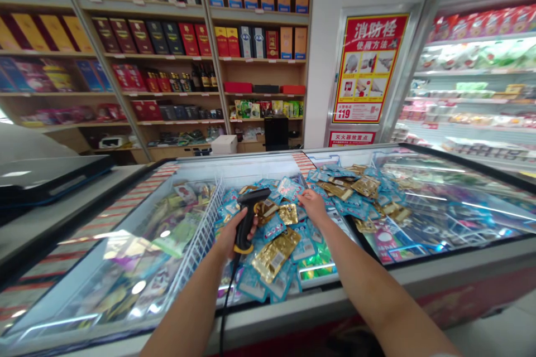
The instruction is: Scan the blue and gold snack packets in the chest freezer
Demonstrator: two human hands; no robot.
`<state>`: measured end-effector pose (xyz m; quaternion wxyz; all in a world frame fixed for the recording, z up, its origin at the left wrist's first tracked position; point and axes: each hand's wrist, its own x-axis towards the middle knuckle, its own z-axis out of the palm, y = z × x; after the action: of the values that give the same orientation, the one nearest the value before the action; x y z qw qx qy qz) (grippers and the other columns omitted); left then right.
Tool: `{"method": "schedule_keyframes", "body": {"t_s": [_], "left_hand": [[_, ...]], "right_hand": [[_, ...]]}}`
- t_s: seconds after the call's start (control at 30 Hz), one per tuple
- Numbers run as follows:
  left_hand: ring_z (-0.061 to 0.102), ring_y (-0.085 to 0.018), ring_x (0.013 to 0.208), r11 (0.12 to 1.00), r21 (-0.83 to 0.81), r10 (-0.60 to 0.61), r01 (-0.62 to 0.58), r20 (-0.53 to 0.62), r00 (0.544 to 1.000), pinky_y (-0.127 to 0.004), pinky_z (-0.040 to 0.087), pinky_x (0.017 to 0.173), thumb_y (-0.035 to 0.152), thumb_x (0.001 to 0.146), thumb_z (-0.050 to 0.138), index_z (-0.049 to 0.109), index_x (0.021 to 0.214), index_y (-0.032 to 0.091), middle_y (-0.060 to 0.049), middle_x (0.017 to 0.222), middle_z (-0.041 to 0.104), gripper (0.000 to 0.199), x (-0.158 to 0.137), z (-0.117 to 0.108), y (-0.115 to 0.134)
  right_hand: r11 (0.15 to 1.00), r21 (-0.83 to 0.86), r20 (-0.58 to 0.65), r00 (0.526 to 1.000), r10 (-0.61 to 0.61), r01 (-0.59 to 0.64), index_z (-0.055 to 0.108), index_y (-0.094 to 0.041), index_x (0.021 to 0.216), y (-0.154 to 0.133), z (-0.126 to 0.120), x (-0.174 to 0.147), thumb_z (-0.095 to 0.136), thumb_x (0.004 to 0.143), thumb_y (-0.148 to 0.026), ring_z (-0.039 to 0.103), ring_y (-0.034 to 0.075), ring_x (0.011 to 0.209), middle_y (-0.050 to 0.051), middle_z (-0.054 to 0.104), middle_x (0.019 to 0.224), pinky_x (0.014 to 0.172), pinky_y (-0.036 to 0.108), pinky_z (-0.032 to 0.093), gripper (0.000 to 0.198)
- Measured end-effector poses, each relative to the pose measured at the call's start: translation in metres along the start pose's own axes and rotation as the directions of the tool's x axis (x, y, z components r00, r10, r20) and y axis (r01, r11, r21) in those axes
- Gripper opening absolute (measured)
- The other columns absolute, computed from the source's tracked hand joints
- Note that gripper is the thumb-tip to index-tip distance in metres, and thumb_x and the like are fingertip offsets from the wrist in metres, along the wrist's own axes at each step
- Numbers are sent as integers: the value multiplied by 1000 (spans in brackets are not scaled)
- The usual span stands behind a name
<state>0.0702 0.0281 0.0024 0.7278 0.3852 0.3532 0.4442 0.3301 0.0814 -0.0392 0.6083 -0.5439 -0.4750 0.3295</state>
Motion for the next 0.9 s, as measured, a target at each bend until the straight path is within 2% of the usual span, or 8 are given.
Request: {"method": "schedule_keyframes", "body": {"t_s": [0.2, 0.37, 0.6, 0.73, 0.9], "left_hand": [[49, -8, 43, 1000, 12, 2, -2, -10, 1000, -16, 39, 39, 40, 86, 56, 63, 75, 12, -4, 61, 59, 31, -2, 1, 1], [47, -8, 40, 999, 31, -30, 30, -4, 1000, -16, 35, 37, 45, 83, 59, 63, 76, 11, -2, 54, 55, 35, -4, 3, 3], [49, -9, 42, 1000, -27, 9, -9, -5, 1000, -18, 38, 37, 37, 82, 62, 63, 96, 12, -2, 63, 61, 29, -3, 6, 5], [49, -9, 42, 999, -24, -26, 26, -21, 999, -17, 36, 36, 36, 84, 58, 63, 94, 11, -3, 61, 59, 27, -3, 5, 6], [49, -10, 42, 999, -26, -31, 30, -9, 999, -18, 38, 37, 37, 85, 57, 63, 92, 12, -2, 58, 57, 27, -2, 2, 6]], "right_hand": [[1000, 28, 2, 1000, 5, -5, 53, -23, 74, 1, -1, 1, 67, 60, -52, 62, 19, 58, -1, 62, 57, 58, 30, 48, 35], [999, 31, -10, 1000, -6, 6, 53, -23, 74, 3, 0, 2, 67, 62, -51, 64, 20, 59, -1, 63, 59, 60, 31, 49, 33], [994, 100, -143, 988, 65, -51, 50, -24, 78, -9, -5, 6, 59, 69, -43, 68, 22, 63, 0, 64, 61, 60, 33, 54, 23], [971, 237, -336, 934, 118, -38, 47, -23, 87, -19, -18, 13, 54, 74, -39, 71, 25, 73, 3, 66, 70, 65, 36, 57, 22], [894, 447, -520, 824, 224, 39, 43, -25, 89, -18, -39, 22, 54, 75, -37, 71, 26, 80, 3, 63, 68, 70, 39, 58, 22]]}}
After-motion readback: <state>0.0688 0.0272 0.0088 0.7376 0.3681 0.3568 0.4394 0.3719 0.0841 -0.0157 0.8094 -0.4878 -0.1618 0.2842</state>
